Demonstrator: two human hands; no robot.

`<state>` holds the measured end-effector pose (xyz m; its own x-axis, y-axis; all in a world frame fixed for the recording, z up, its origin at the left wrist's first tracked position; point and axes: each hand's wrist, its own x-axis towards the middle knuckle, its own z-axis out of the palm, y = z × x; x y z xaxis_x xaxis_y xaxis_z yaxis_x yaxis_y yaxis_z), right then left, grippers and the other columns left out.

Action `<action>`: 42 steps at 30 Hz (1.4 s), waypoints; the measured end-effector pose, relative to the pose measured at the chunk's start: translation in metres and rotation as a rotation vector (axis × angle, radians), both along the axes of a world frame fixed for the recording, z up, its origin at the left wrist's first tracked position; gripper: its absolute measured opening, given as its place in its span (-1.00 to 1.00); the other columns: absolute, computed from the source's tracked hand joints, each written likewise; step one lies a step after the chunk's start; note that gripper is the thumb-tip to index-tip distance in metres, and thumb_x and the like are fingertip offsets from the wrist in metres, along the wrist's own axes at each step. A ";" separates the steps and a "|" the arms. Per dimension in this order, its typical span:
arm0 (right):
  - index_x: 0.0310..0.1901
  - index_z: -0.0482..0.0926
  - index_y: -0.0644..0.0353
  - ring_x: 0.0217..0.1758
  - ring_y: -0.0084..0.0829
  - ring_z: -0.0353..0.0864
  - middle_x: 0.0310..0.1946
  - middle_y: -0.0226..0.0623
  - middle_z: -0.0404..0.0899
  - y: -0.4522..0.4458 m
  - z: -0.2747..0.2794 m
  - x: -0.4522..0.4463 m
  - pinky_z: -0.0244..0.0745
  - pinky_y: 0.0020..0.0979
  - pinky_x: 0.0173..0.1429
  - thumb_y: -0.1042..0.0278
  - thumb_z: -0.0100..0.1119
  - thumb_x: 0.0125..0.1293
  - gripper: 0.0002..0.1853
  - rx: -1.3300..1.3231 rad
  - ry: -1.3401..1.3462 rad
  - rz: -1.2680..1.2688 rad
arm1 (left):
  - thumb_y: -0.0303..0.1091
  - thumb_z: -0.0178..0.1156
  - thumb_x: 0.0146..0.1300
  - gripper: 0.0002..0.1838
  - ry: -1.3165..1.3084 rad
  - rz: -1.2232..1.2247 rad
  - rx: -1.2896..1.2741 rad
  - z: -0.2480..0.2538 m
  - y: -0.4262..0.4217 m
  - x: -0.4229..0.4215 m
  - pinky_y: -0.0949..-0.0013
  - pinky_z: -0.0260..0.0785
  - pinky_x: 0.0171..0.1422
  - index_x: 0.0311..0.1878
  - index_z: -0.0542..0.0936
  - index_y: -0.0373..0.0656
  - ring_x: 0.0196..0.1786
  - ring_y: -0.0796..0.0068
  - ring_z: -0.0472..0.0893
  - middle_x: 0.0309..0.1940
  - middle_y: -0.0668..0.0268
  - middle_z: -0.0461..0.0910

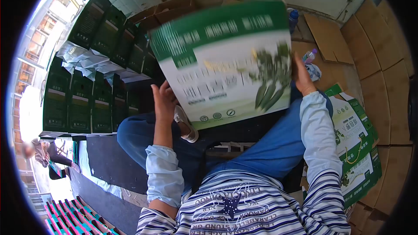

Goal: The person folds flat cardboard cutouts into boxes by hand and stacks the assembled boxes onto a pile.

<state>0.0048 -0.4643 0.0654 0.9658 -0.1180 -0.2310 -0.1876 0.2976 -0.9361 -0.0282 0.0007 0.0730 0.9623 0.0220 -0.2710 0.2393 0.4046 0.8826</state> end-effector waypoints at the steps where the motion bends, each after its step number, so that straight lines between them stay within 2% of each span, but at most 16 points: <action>1: 0.29 0.34 0.10 0.14 -0.37 0.43 0.20 -0.31 0.41 0.004 -0.012 -0.003 0.32 -0.35 0.20 -0.24 -0.06 0.34 -0.34 0.004 0.028 -0.002 | 0.44 -0.41 0.29 -0.12 0.049 0.011 0.091 -0.001 -0.007 -0.003 0.11 0.20 0.27 0.34 0.27 -0.13 0.21 0.12 0.40 0.18 0.12 0.43; 4: 0.32 0.30 0.09 0.20 -0.37 0.39 0.24 -0.33 0.37 0.004 -0.048 -0.008 0.29 -0.35 0.25 -0.25 -0.05 0.34 -0.31 -0.009 -0.058 0.028 | 0.27 -0.18 0.35 -0.24 0.014 -0.050 0.114 -0.047 0.003 -0.009 0.14 0.21 0.31 0.37 0.23 -0.18 0.26 0.18 0.39 0.21 0.13 0.40; 5: 0.32 0.29 0.09 0.21 -0.37 0.38 0.25 -0.33 0.36 0.005 -0.052 -0.009 0.28 -0.35 0.26 -0.25 -0.05 0.34 -0.31 0.000 -0.019 0.054 | 0.13 -0.07 0.36 -0.33 -0.062 -0.020 0.223 -0.049 -0.001 -0.019 0.20 0.35 0.22 0.33 0.27 -0.21 0.17 0.26 0.48 0.18 0.15 0.43; 8: 0.33 0.28 0.08 0.24 -0.38 0.36 0.27 -0.34 0.34 0.008 -0.046 -0.010 0.24 -0.36 0.30 -0.26 -0.06 0.34 -0.30 0.049 0.149 0.163 | 0.10 -0.04 0.36 -0.38 0.046 -0.058 0.059 -0.058 0.003 -0.028 0.21 0.46 0.10 0.28 0.32 -0.21 0.08 0.27 0.55 0.12 0.15 0.46; 11: 0.34 0.26 0.07 0.28 -0.38 0.34 0.29 -0.34 0.33 0.015 -0.047 0.000 0.21 -0.37 0.33 -0.26 -0.06 0.34 -0.30 0.073 0.305 0.267 | 0.15 -0.08 0.36 -0.38 0.095 -0.070 -0.014 -0.070 0.013 -0.023 0.21 0.49 0.08 0.22 0.37 -0.19 0.05 0.26 0.56 0.09 0.14 0.48; 14: 0.36 0.25 0.06 0.31 -0.38 0.31 0.31 -0.35 0.31 0.026 -0.050 0.006 0.18 -0.37 0.37 -0.27 -0.06 0.34 -0.29 0.035 0.374 0.322 | 0.24 -0.13 0.35 -0.33 0.196 0.105 0.004 -0.033 -0.009 -0.024 0.20 0.47 0.11 0.21 0.39 -0.18 0.05 0.24 0.55 0.10 0.12 0.48; 18: 0.30 0.33 0.11 0.26 -0.43 0.37 0.20 -0.33 0.40 0.043 -0.028 0.003 0.27 -0.38 0.31 -0.28 -0.08 0.34 -0.30 0.057 0.290 0.276 | 0.36 -0.21 0.31 -0.23 0.170 0.049 -0.054 -0.028 -0.009 -0.017 0.19 0.41 0.18 0.24 0.38 -0.16 0.11 0.20 0.51 0.13 0.11 0.45; 20: 0.30 0.35 0.05 0.24 -0.41 0.38 0.21 -0.34 0.42 0.044 -0.031 0.007 0.26 -0.37 0.30 -0.42 -0.14 0.28 -0.23 -0.008 0.288 0.314 | 0.40 -0.22 0.29 -0.19 0.144 0.025 -0.086 -0.027 -0.009 -0.014 0.19 0.36 0.24 0.25 0.36 -0.16 0.16 0.19 0.48 0.16 0.10 0.43; 25: 0.29 0.35 0.10 0.24 -0.38 0.39 0.20 -0.31 0.43 0.042 -0.034 0.016 0.23 -0.41 0.32 -0.47 -0.22 0.27 -0.17 0.008 0.270 0.318 | 0.42 -0.25 0.28 -0.17 0.148 0.065 0.022 -0.039 -0.007 -0.007 0.22 0.27 0.31 0.27 0.35 -0.15 0.23 0.20 0.42 0.21 0.11 0.39; 28: 0.28 0.35 0.16 0.26 -0.36 0.37 0.22 -0.29 0.41 0.046 -0.030 0.016 0.22 -0.39 0.34 -0.50 -0.26 0.26 -0.13 -0.021 0.271 0.311 | 0.45 -0.27 0.26 -0.12 0.183 0.089 0.048 -0.035 -0.008 -0.006 0.24 0.23 0.34 0.30 0.33 -0.17 0.25 0.21 0.40 0.24 0.12 0.37; 29: 0.28 0.36 0.15 0.27 -0.40 0.35 0.21 -0.29 0.40 0.047 -0.026 0.016 0.22 -0.38 0.34 -0.40 -0.23 0.33 -0.22 -0.019 0.271 0.303 | 0.46 -0.27 0.26 -0.11 0.200 0.104 0.059 -0.033 -0.009 -0.006 0.25 0.22 0.34 0.30 0.33 -0.18 0.25 0.21 0.40 0.24 0.12 0.37; 32: 0.29 0.34 0.17 0.28 -0.42 0.34 0.20 -0.29 0.40 0.047 -0.030 0.020 0.21 -0.40 0.33 -0.30 0.00 0.29 -0.25 -0.235 0.224 0.302 | 0.47 -0.28 0.25 -0.09 0.174 0.091 -0.025 -0.048 -0.003 -0.001 0.28 0.21 0.34 0.30 0.33 -0.19 0.26 0.23 0.39 0.24 0.12 0.38; 33: 0.27 0.35 0.21 0.27 -0.42 0.33 0.19 -0.26 0.40 0.062 -0.005 0.010 0.20 -0.42 0.31 -0.17 0.19 0.23 -0.27 -0.316 0.123 0.281 | 0.49 -0.27 0.23 -0.08 0.164 0.089 -0.082 -0.051 -0.003 0.000 0.31 0.21 0.33 0.29 0.36 -0.20 0.26 0.26 0.39 0.22 0.12 0.41; 34: 0.26 0.33 0.30 0.21 -0.42 0.39 0.16 -0.14 0.42 0.061 -0.008 0.016 0.25 -0.45 0.26 -0.12 0.28 0.16 -0.22 -0.460 0.071 0.319 | 0.49 -0.27 0.23 -0.07 0.184 0.107 -0.032 -0.059 0.002 0.002 0.31 0.21 0.34 0.28 0.37 -0.20 0.26 0.26 0.39 0.22 0.12 0.41; 40: -0.06 0.59 0.27 0.01 -0.25 0.58 -0.11 -0.06 0.62 0.058 -0.020 0.042 0.41 -0.35 0.12 -0.21 0.25 0.12 -0.37 -0.922 -0.075 0.332 | 0.47 -0.25 0.24 -0.08 0.154 0.119 0.009 -0.061 0.002 -0.001 0.35 0.16 0.36 0.29 0.38 -0.21 0.27 0.28 0.38 0.26 0.13 0.38; 42: -0.09 0.61 0.27 -0.01 -0.19 0.60 -0.13 -0.05 0.63 0.059 -0.018 0.044 0.42 -0.32 0.11 -0.25 0.21 0.12 -0.36 -1.002 -0.109 0.306 | 0.42 -0.24 0.28 -0.16 0.145 0.110 0.014 -0.053 -0.001 -0.003 0.26 0.26 0.30 0.27 0.36 -0.17 0.24 0.23 0.41 0.22 0.12 0.40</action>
